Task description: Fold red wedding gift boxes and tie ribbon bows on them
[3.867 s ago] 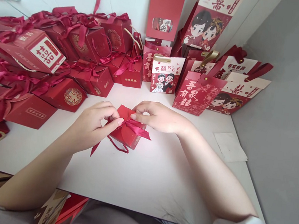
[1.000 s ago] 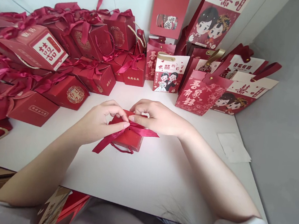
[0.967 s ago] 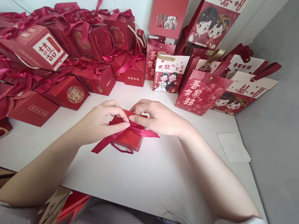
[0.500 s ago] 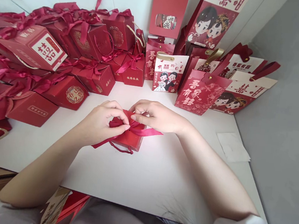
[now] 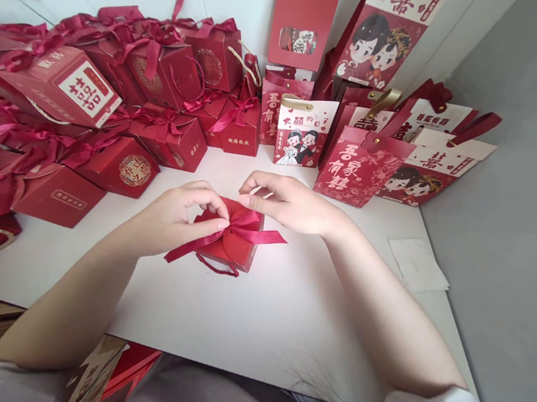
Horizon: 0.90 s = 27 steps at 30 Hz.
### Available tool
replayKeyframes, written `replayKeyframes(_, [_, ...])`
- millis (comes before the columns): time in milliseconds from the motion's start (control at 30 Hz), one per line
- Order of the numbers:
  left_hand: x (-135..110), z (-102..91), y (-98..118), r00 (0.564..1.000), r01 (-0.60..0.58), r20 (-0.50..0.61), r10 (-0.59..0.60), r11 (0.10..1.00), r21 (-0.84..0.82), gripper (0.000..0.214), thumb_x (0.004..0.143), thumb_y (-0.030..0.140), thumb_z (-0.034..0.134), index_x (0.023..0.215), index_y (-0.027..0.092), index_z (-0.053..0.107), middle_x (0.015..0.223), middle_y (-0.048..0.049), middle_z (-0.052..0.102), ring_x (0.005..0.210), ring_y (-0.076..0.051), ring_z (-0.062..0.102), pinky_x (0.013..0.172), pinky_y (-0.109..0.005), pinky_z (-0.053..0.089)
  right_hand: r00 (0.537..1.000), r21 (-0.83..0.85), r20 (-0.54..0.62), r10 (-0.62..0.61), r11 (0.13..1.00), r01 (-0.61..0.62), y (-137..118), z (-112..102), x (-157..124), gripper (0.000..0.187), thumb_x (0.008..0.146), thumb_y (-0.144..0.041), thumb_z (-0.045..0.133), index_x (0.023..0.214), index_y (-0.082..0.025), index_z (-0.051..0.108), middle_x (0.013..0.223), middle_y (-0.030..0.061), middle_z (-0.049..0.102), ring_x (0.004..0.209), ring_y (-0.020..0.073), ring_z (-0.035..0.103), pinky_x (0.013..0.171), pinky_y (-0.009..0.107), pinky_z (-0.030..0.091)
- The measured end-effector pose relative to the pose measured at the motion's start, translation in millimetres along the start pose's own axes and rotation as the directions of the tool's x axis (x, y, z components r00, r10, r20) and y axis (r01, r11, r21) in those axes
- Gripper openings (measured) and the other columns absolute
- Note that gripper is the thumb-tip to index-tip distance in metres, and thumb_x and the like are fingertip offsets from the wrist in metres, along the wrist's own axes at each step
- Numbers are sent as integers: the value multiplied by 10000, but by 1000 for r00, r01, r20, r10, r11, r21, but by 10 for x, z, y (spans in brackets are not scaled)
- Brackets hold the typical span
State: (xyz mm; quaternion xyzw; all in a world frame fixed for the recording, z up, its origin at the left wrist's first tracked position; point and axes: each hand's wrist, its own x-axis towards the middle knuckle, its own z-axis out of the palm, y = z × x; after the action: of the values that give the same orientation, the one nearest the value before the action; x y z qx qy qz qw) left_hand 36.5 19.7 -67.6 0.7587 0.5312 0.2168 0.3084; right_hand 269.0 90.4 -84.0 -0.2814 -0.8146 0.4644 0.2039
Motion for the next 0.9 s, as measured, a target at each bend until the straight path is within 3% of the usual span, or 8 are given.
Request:
replayKeyframes(67, [8,-87,-20,999,54,-1,-54,997,-62,157,907,367,613,883,217,653,912,8,626,861,-150,582,749,-272,444,999,-12,-33,40,999,-41,4,-42,-13,366,987,-538,538,988,-192,655,965,36,674,895,183,618,827,301,457])
replayKeyframes(167, [9,-215,-61,991,131,-29,-132,991,-28,285,924,476,588,846,202,608,851,10,613,791,-142,555,680,-261,416,993,6,-7,119,993,-118,0,-109,-37,503,992,-610,470,806,-173,636,797,32,651,781,172,602,769,294,452])
replayKeyframes(333, [-3,-320,-103,988,83,132,-84,996,13,327,843,523,684,840,206,604,854,21,594,799,-137,532,701,-254,414,967,-68,55,251,967,-247,-67,-154,-74,556,948,-674,495,740,-174,621,725,16,614,687,147,547,662,274,414])
replayKeyframes(433, [-3,-324,-83,980,101,168,-106,994,39,290,823,477,708,822,206,605,826,31,582,766,-127,520,681,-248,405,950,-140,113,290,951,-274,-125,-152,-91,524,905,-670,570,739,-176,628,683,-10,558,616,119,462,576,262,345])
replayKeyframes(633, [9,-319,-54,973,107,207,-104,994,-7,235,844,352,667,746,184,535,748,37,535,636,-97,444,580,-236,359,967,-90,159,198,978,-186,-154,-138,-95,405,870,-583,656,819,-181,662,696,-18,567,610,111,435,542,256,300])
replayKeyframes(767, [11,-293,-89,988,45,152,-28,993,-111,186,857,294,649,765,184,530,764,22,560,661,-103,493,609,-237,402,980,-29,87,180,984,-178,-125,-119,-87,358,870,-529,671,808,-181,613,713,-6,614,635,121,520,553,247,358])
replayKeyframes(900, [26,-230,-128,997,41,73,-22,963,-266,116,866,279,649,884,194,571,834,-6,613,752,-131,585,707,-265,482,996,129,-6,94,987,-93,-56,-51,-62,318,850,-471,721,828,-195,563,763,10,652,675,145,583,598,264,433])
